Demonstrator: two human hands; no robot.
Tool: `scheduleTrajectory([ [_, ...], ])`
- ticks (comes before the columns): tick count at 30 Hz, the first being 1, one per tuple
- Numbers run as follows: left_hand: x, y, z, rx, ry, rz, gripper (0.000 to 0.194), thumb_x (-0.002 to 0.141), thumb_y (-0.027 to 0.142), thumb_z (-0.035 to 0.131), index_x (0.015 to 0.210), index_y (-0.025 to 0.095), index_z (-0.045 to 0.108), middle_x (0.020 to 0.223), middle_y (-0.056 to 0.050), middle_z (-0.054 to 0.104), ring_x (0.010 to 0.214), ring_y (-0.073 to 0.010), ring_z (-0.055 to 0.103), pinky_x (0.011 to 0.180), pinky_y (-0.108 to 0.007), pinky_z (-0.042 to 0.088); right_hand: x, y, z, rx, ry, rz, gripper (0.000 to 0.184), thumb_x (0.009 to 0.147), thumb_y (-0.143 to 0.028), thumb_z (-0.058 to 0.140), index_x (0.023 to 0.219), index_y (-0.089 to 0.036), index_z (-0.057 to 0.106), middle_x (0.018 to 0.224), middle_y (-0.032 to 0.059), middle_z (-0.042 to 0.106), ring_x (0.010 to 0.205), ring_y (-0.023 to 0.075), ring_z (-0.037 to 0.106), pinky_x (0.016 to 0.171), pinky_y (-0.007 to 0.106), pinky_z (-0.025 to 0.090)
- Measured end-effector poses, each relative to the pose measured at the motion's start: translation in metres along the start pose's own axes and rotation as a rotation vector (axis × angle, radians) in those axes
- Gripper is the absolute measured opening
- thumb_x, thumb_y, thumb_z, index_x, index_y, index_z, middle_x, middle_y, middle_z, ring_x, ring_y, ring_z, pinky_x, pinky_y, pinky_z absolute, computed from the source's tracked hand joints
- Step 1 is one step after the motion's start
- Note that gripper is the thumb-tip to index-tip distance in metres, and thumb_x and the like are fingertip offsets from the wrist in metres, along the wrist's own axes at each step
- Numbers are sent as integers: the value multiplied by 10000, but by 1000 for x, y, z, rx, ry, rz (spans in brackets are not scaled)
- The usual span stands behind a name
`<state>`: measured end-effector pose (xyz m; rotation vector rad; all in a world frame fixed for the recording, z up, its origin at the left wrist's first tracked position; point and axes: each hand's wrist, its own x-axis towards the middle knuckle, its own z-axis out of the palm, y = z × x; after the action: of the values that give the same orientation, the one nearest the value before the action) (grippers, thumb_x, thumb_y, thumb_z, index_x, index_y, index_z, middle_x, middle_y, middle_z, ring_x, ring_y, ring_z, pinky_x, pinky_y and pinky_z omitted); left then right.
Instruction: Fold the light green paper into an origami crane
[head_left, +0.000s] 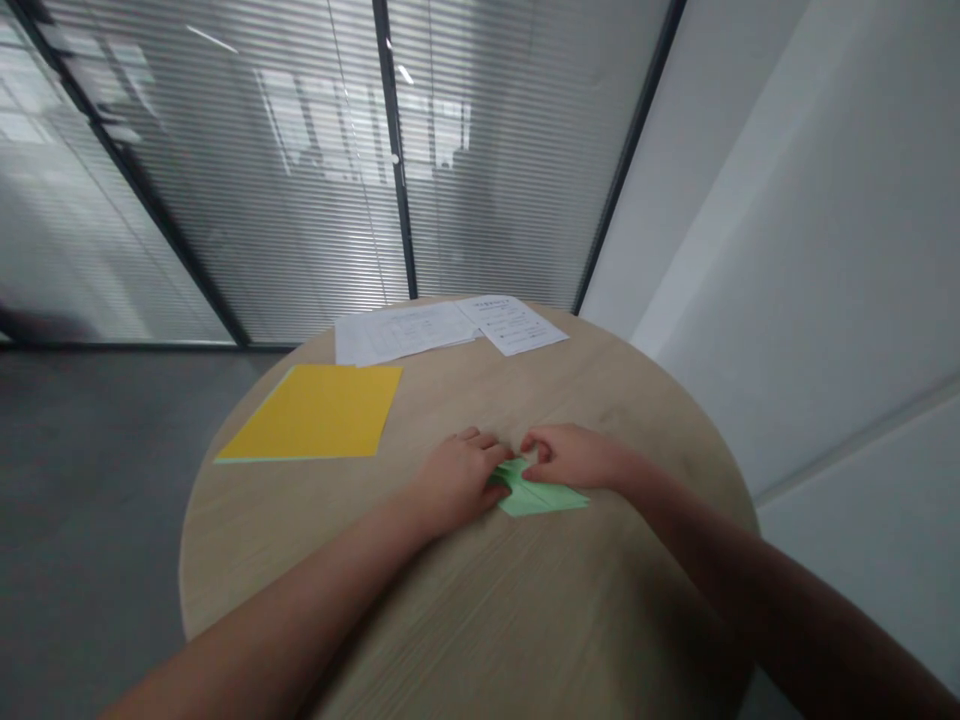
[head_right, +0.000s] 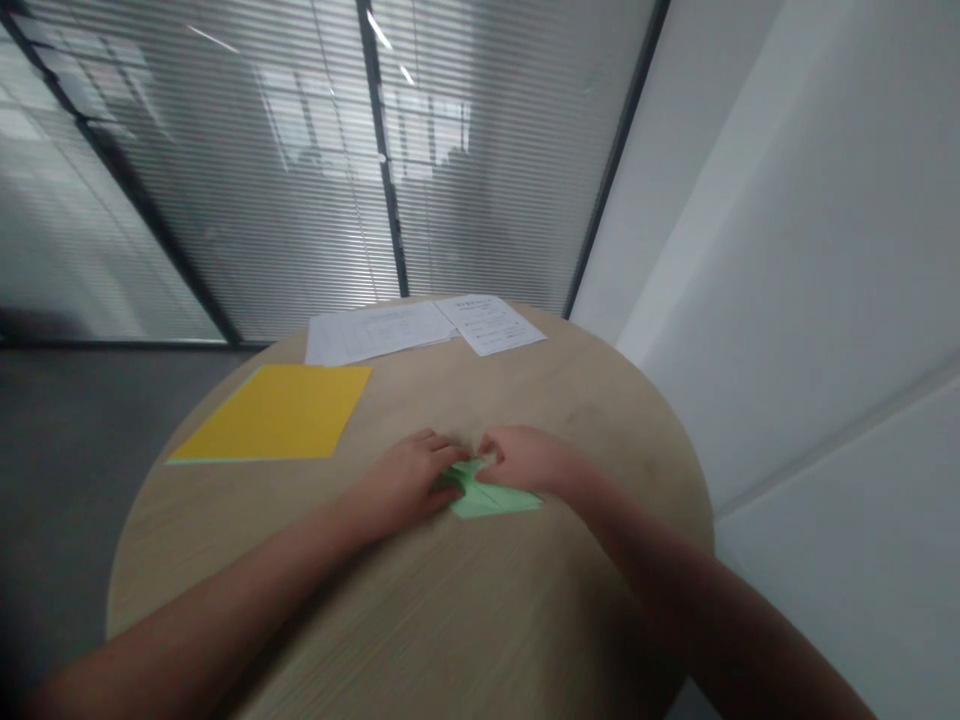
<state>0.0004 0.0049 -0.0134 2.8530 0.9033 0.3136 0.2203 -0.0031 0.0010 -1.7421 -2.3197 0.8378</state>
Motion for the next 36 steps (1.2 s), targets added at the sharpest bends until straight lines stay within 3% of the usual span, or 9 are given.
scheduleTrajectory([
  [3,0,-5,1,16,20,26,183,858,202,693,1034,180,737,984,-80,700,943,-250,629,854,-379,513,8,-1,4,24,-18,-33,185,857,-195,651,1007,-166,756,839,9,721,729,106,620,636,196,398],
  [6,0,-7,2,26,22,17,136,866,221,693,982,189,756,962,-75,694,935,-248,624,839,-367,508,13,1,10,54,-3,-35,146,853,-167,636,897,-149,774,804,13,726,715,103,620,632,198,398],
  [13,-1,-7,2,78,34,-161,402,868,332,707,1241,187,669,1111,-125,703,1039,-305,630,910,-438,516,16,6,21,118,123,13,105,766,-229,742,827,-157,788,889,68,751,853,182,664,732,253,462],
  [19,-1,-8,3,87,17,-190,529,851,347,717,1341,188,599,1193,-142,688,1091,-326,621,960,-471,502,8,8,21,270,134,-39,120,753,-210,769,858,-152,775,1115,75,712,1011,180,646,873,266,480],
  [25,-3,-9,6,70,66,-193,745,836,392,733,1492,177,451,1503,-176,518,1358,-358,485,1126,-520,390,3,10,28,448,7,-5,156,757,-253,768,863,-143,738,659,-1,630,626,122,579,581,219,418],
  [28,-5,-11,5,34,100,-217,845,824,427,745,1541,167,383,1588,-207,410,1442,-382,399,1176,-568,317,5,11,32,542,-6,13,258,767,-177,726,1018,-148,675,788,10,683,656,109,618,590,200,446],
  [31,-6,-14,1,-103,276,-284,842,863,417,688,1569,141,322,1617,-215,358,1479,-367,350,1197,-569,295,10,12,32,722,100,19,448,754,-153,717,1185,-171,594,960,45,713,744,130,672,638,221,501],
  [34,-3,-19,0,-402,514,-415,778,911,462,584,1563,126,323,1583,-214,413,1452,-337,403,1153,-542,375,14,12,31,977,284,9,726,704,-206,782,1370,-218,495,1008,56,725,817,178,707,696,276,554],
  [36,0,-22,2,-673,536,-487,741,906,520,561,1518,130,407,1498,-212,521,1356,-338,518,1071,-518,458,15,9,32,1080,348,-6,835,681,-256,816,1430,-253,448,1058,67,732,841,206,719,691,304,575],
])
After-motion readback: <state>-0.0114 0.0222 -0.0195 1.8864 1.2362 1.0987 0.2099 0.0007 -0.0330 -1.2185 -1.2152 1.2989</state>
